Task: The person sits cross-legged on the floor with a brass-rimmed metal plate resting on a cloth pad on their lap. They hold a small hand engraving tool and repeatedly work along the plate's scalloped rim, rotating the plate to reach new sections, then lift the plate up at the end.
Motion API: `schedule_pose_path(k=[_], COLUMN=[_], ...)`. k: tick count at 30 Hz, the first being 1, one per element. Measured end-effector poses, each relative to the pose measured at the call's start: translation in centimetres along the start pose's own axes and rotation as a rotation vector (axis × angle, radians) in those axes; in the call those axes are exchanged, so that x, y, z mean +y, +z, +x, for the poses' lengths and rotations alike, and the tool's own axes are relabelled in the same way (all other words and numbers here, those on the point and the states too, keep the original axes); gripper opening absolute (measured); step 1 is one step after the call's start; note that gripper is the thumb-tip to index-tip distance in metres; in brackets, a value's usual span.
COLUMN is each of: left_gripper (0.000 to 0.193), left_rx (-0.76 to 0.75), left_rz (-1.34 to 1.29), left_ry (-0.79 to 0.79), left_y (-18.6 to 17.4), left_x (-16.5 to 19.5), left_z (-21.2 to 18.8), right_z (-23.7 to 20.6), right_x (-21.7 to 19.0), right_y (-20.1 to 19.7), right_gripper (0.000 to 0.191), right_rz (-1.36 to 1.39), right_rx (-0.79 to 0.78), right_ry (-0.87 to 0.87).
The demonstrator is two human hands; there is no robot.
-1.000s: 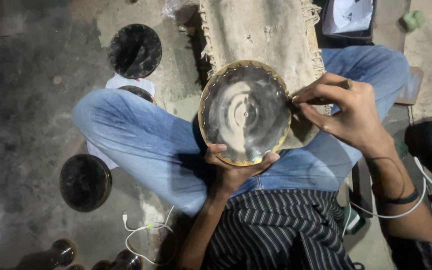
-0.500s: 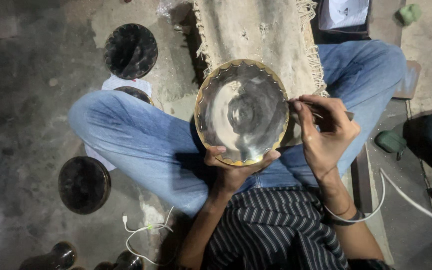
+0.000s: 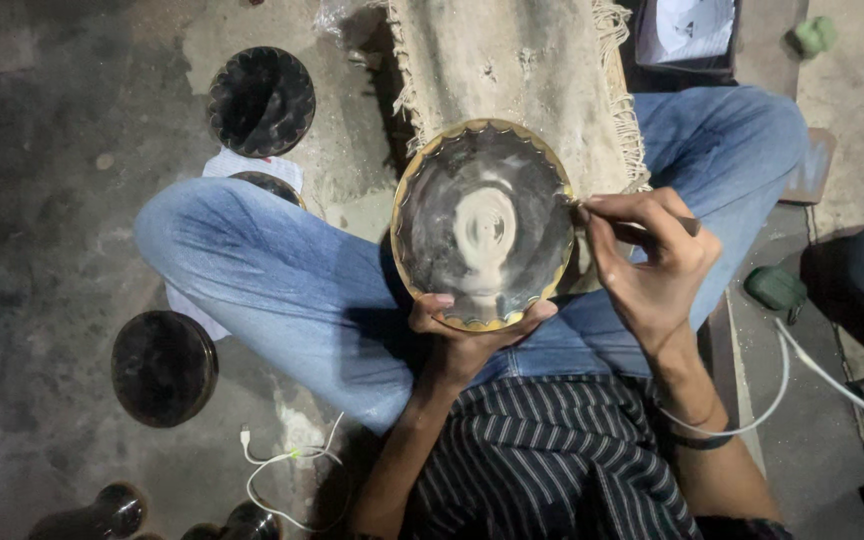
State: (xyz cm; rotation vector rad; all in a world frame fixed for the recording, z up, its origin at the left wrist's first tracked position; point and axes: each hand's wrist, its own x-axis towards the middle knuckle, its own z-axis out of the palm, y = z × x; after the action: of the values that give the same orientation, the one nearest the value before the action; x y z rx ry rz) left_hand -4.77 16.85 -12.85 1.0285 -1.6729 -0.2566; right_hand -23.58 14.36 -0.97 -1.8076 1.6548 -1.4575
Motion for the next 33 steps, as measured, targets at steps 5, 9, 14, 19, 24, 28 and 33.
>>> schedule_pose_path(k=[5,9,14,19,24,28,33], left_gripper=[0.117,0.116,0.111,0.111,0.113,0.115,0.118], left_rx=[-0.025,-0.146,-0.05,-0.105,0.003,0.0,0.009], left_rz=[0.082,0.186,0.452,0.501,0.439,0.186,-0.565], left_ry=[0.032,0.068,0.235,0.195,0.073,-0.031,-0.424], left_y=[-0.3,-1.0,-0.5,0.2,0.8,-0.4,-2.8], left_x=[0.1,0.5,0.5,0.1,-0.2,-0.4,-0.1], left_z=[0.3,0.7,1.0,-0.1,-1.1,-0.3,1.8], right_z=[1.3,2.2,2.9,1.0,-1.6,-1.8,-1.1], right_x=[-0.1,0.2,0.9,1.4,1.4,1.6,1.7], right_y=[-1.5,-2.2,-2.9,-1.8,0.5,0.9,0.1], right_gripper=[0.018,0.018,0.015,0.013,0.011,0.011,0.009], right_rz=[-0.009,0.006,-0.016,0.143,0.346,0.349,0.296], right_rx=[-0.161,-0.256,-0.316,-0.06,0.078,0.094,0.071], right_ry=[-0.052,-0.043,-0.023,0.02,0.212,0.231,0.28])
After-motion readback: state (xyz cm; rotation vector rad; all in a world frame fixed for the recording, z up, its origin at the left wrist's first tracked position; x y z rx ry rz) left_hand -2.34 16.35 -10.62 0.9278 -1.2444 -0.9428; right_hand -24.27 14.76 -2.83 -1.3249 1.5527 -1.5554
